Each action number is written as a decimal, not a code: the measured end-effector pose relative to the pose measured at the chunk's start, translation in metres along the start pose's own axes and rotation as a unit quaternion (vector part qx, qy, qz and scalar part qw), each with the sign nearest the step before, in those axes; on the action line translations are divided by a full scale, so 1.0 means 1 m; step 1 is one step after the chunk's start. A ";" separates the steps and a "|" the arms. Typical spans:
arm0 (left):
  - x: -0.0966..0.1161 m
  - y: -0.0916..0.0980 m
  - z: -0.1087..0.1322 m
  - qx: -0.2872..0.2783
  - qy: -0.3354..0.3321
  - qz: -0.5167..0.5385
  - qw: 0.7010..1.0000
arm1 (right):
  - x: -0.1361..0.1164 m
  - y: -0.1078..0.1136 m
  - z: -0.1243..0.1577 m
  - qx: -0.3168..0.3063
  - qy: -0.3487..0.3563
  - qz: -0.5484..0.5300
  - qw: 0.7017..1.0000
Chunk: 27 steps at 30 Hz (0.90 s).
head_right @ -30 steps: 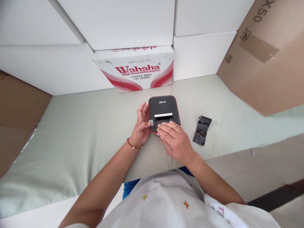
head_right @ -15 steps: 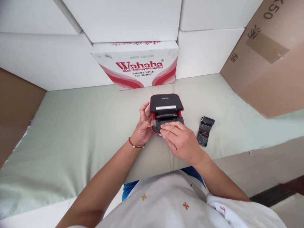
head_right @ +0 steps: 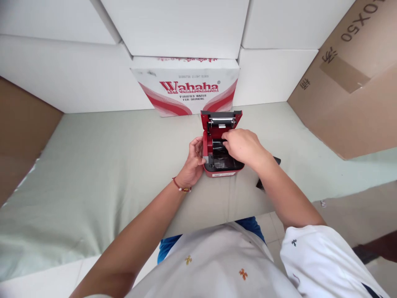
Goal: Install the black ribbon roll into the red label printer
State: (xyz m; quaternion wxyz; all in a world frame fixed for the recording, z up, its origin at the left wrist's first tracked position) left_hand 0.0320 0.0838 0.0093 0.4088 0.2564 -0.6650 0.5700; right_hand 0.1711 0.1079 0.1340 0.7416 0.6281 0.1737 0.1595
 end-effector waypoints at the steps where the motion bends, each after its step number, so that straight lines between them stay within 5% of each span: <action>1: 0.000 0.000 0.000 0.000 0.002 0.000 1.000 | 0.000 -0.004 -0.007 -0.024 -0.009 0.026 0.999; 5: -0.001 0.001 -0.002 -0.001 0.001 -0.004 1.000 | -0.006 -0.014 -0.023 -0.084 -0.027 0.072 0.994; 11: -0.001 0.002 -0.002 0.003 0.007 0.002 1.000 | -0.011 -0.020 -0.029 -0.088 -0.035 0.062 0.994; 19: 0.000 0.001 -0.003 0.001 -0.001 0.011 1.000 | -0.004 -0.002 0.004 0.034 -0.040 -0.088 0.995; 21: -0.001 0.002 -0.003 0.001 0.000 0.014 1.000 | 0.003 0.009 0.030 0.096 -0.025 -0.217 0.971; 24: -0.002 0.002 -0.003 -0.003 0.007 0.013 1.000 | 0.035 0.018 0.080 0.211 -0.040 -0.415 0.884; 27: -0.003 0.004 -0.003 -0.005 0.005 0.008 1.000 | 0.082 -0.001 0.122 0.285 -0.124 -0.504 0.806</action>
Point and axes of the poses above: each hand's wrist, its own z-axis away from the middle knuckle, its own y-axis out of the back of the hand, x = y × z, the point moved 9 cm from there along -z, towards the middle knuckle, and after that the axes turned 6 degrees about y, right-handed, at the moved point
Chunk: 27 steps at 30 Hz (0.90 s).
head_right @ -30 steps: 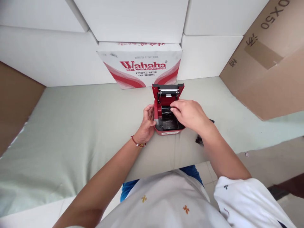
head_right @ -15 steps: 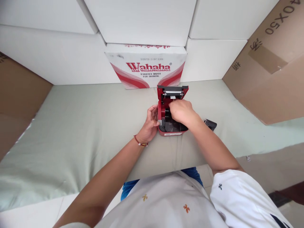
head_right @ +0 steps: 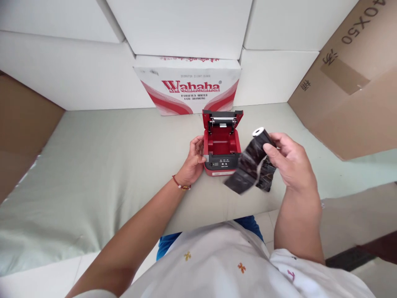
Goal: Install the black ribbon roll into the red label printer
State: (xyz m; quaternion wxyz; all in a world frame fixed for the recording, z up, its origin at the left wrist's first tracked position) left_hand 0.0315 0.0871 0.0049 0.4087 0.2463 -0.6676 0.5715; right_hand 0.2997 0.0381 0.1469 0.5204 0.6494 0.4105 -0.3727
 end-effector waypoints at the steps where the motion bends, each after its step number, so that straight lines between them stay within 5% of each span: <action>1: 0.000 0.000 0.000 -0.001 -0.001 -0.001 1.000 | 0.016 0.008 0.005 0.007 -0.030 0.002 1.000; 6: -0.001 0.003 -0.001 0.004 0.004 0.000 1.000 | 0.083 -0.009 0.020 -0.099 -0.109 0.056 0.987; 9: 0.000 0.004 -0.001 0.004 -0.001 -0.010 1.000 | 0.094 0.002 0.016 -0.047 -0.073 0.127 0.988; 12: 0.001 0.005 -0.001 0.005 -0.005 -0.014 1.000 | 0.097 0.028 0.009 0.013 -0.035 0.295 0.955; 15: 0.001 0.005 -0.001 0.005 -0.003 -0.016 1.000 | 0.111 0.036 0.004 -0.019 -0.036 0.394 0.918; 18: 0.001 0.006 -0.001 0.007 -0.005 -0.017 1.000 | 0.120 0.036 0.004 -0.039 -0.039 0.399 0.915; 22: 0.000 0.006 -0.001 0.012 -0.003 -0.014 1.000 | 0.099 0.046 0.010 -0.061 -0.051 0.380 0.922; 27: 0.000 0.004 0.000 0.013 0.004 -0.008 1.000 | 0.023 0.066 0.019 -0.138 -0.055 0.305 0.941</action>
Point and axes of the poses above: each hand's wrist, its own z-axis away from the middle knuckle, its own y-axis out of the back of the hand, x = y × z, the point moved 9 cm from there along -z, towards the middle knuckle, and after that the axes turned 6 degrees about y, right-handed, at the moved point
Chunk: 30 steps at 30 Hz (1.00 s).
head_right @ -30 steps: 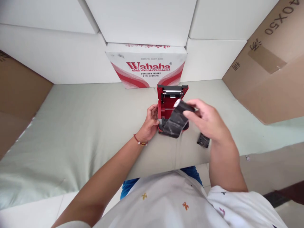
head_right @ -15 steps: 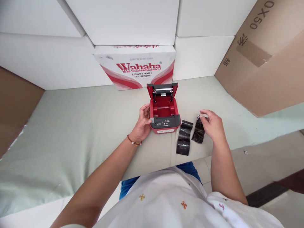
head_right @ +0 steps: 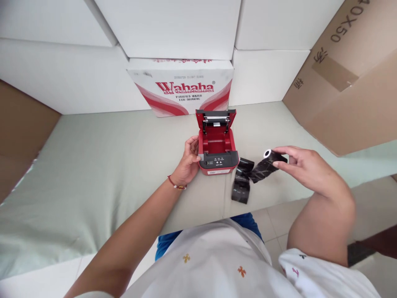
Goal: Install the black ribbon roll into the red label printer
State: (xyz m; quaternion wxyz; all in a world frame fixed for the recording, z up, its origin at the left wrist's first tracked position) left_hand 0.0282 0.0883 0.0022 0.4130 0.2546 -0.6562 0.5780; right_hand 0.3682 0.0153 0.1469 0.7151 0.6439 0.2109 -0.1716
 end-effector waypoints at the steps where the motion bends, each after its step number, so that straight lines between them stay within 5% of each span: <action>1: 0.000 0.000 0.000 0.001 0.000 0.002 1.000 | -0.017 0.008 0.002 -0.011 0.028 -0.006 1.000; 5: 0.002 -0.001 0.000 0.000 -0.001 -0.001 1.000 | -0.091 0.001 -0.014 -0.065 0.153 0.003 0.986; 11: 0.003 -0.002 0.000 -0.001 -0.008 -0.008 1.000 | -0.157 -0.069 -0.074 -0.063 0.191 0.056 0.978; 21: 0.003 -0.002 -0.001 -0.001 -0.012 -0.003 1.000 | -0.167 -0.114 -0.118 -0.049 0.143 0.248 0.957; 26: 0.004 -0.004 0.000 -0.007 -0.007 -0.006 1.000 | -0.165 -0.113 -0.118 -0.023 0.187 0.170 0.967; 30: 0.004 -0.004 0.001 -0.008 -0.013 -0.015 1.000 | -0.166 -0.094 -0.074 0.026 0.274 0.018 0.961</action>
Point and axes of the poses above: each hand's wrist, its own z-axis away from the middle knuckle, its own y-axis out of the back of the hand, x = y × z, the point moved 9 cm from there along -z, towards the middle knuckle, and after that the axes turned 6 degrees about y, right-handed, at the moved point
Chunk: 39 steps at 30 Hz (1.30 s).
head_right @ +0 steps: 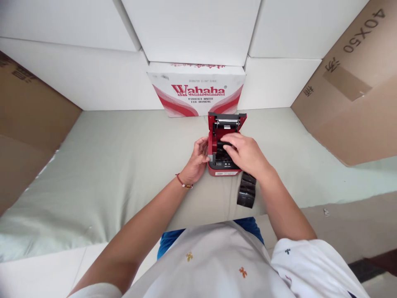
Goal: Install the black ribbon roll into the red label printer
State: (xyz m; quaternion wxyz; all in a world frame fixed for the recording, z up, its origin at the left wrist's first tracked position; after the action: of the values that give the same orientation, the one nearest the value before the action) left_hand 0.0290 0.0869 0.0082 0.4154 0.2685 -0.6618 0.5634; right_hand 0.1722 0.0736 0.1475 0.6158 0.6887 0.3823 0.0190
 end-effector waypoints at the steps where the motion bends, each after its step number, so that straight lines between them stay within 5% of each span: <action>1: 0.000 0.000 0.000 0.000 0.000 -0.002 1.000 | -0.007 0.004 0.013 0.011 0.024 -0.020 0.999; 7: 0.003 0.003 0.001 0.015 -0.009 -0.017 1.000 | -0.014 0.009 0.077 0.083 0.054 0.005 0.995; 11: 0.027 0.001 0.016 0.077 -0.047 -0.127 0.988 | -0.005 0.005 0.093 0.133 0.047 -0.001 0.990; 15: 0.077 -0.026 0.063 0.180 -0.208 -0.340 0.899 | 0.001 -0.001 0.098 0.140 0.039 -0.011 0.989; 20: 0.057 -0.103 0.094 -0.016 -0.269 -0.441 0.856 | 0.001 0.000 0.100 0.157 0.061 -0.017 0.986; 23: 0.037 -0.115 0.094 -0.022 -0.275 -0.492 0.826 | 0.003 -0.001 0.102 0.158 0.074 -0.035 0.984; 26: 0.028 -0.123 0.097 -0.009 -0.329 -0.580 0.745 | 0.006 0.004 0.102 0.176 0.096 -0.077 0.977; 29: 0.027 -0.130 0.104 0.007 -0.393 -0.639 0.661 | 0.017 0.016 0.094 0.195 0.094 -0.126 0.968; 31: 0.027 -0.132 0.107 0.015 -0.411 -0.653 0.636 | 0.032 0.030 0.080 0.223 0.062 -0.128 0.964; 35: 0.026 -0.133 0.106 0.019 -0.411 -0.658 0.631 | 0.049 0.056 0.032 0.269 0.045 -0.076 0.959; 39: 0.026 -0.133 0.107 0.020 -0.425 -0.655 0.624 | 0.041 0.056 -0.022 0.213 0.090 -0.007 0.973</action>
State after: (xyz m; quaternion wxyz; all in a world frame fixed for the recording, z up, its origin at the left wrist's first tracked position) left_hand 0.0989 -0.0432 0.0981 0.3424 0.8487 -0.4025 -0.0213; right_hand 0.2186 0.1174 0.1823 0.4180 0.7972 0.4357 -0.0053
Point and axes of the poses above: each hand's wrist, its own z-axis away from the middle knuckle, its own y-axis out of the back of the hand, x = y × z, the point moved 9 cm from there along -z, towards the middle knuckle, and after that the axes turned 6 degrees about y, right-handed, at the moved point
